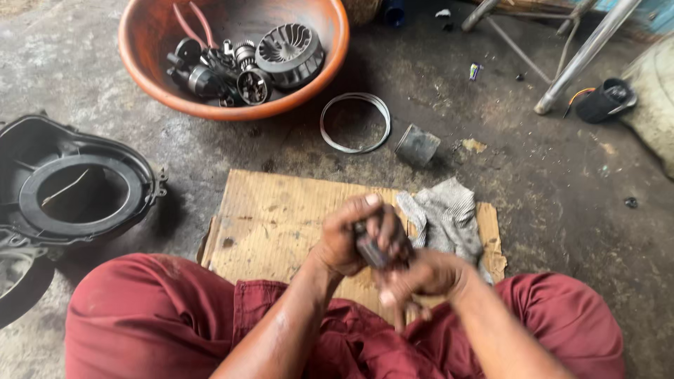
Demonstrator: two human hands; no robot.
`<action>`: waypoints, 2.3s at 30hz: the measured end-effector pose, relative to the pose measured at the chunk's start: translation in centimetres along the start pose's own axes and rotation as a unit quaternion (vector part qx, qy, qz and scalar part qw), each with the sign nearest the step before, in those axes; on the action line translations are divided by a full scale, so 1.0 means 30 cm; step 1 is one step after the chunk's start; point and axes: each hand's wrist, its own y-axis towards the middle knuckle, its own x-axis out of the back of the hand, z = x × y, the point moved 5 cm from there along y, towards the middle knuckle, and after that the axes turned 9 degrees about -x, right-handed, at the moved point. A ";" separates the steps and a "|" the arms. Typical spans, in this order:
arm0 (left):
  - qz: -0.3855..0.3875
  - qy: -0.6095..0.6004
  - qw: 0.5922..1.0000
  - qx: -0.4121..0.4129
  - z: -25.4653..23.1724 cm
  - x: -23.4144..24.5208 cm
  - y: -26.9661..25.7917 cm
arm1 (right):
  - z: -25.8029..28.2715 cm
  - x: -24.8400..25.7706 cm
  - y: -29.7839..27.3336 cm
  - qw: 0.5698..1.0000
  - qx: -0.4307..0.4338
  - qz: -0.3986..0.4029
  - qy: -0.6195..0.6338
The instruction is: The person sits on the floor and scrubs a cylindrical metal part with a reddish abrasive pad. They repeatedly wipe the part with a cloth and continue scrubbing different sections of the metal surface.
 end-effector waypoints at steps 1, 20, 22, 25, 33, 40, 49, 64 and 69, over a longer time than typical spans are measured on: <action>0.048 -0.020 0.998 0.019 0.013 -0.031 0.004 | -0.008 -0.003 -0.014 0.999 0.004 0.035 0.018; -0.086 0.149 0.984 -0.036 -0.037 -0.001 0.028 | -0.029 0.057 0.054 0.966 -0.097 -0.177 -0.159; -0.273 0.279 0.918 -0.072 -0.063 0.059 -0.004 | -0.020 0.030 0.050 0.917 -0.053 -0.320 -0.232; -0.436 0.090 0.889 -0.102 -0.039 0.122 -0.019 | 0.082 -0.018 0.035 0.826 0.054 -0.468 -0.310; -0.065 0.059 0.995 -0.041 -0.051 0.032 -0.016 | 0.097 -0.129 -0.004 0.961 0.028 0.230 0.153; -0.329 0.218 0.918 -0.037 -0.056 0.090 -0.003 | -0.002 0.016 0.060 0.920 -0.079 -0.333 -0.190; -0.096 0.018 0.995 0.011 -0.048 0.017 -0.018 | 0.022 -0.089 0.054 0.997 -0.048 -0.062 0.018; -0.351 0.077 0.932 -0.054 -0.086 0.081 -0.013 | 0.107 -0.038 0.044 0.936 -0.014 -0.294 -0.193; -0.034 -0.036 0.999 -0.013 -0.037 -0.046 0.013 | -0.018 0.032 0.033 0.990 -0.105 -0.088 -0.039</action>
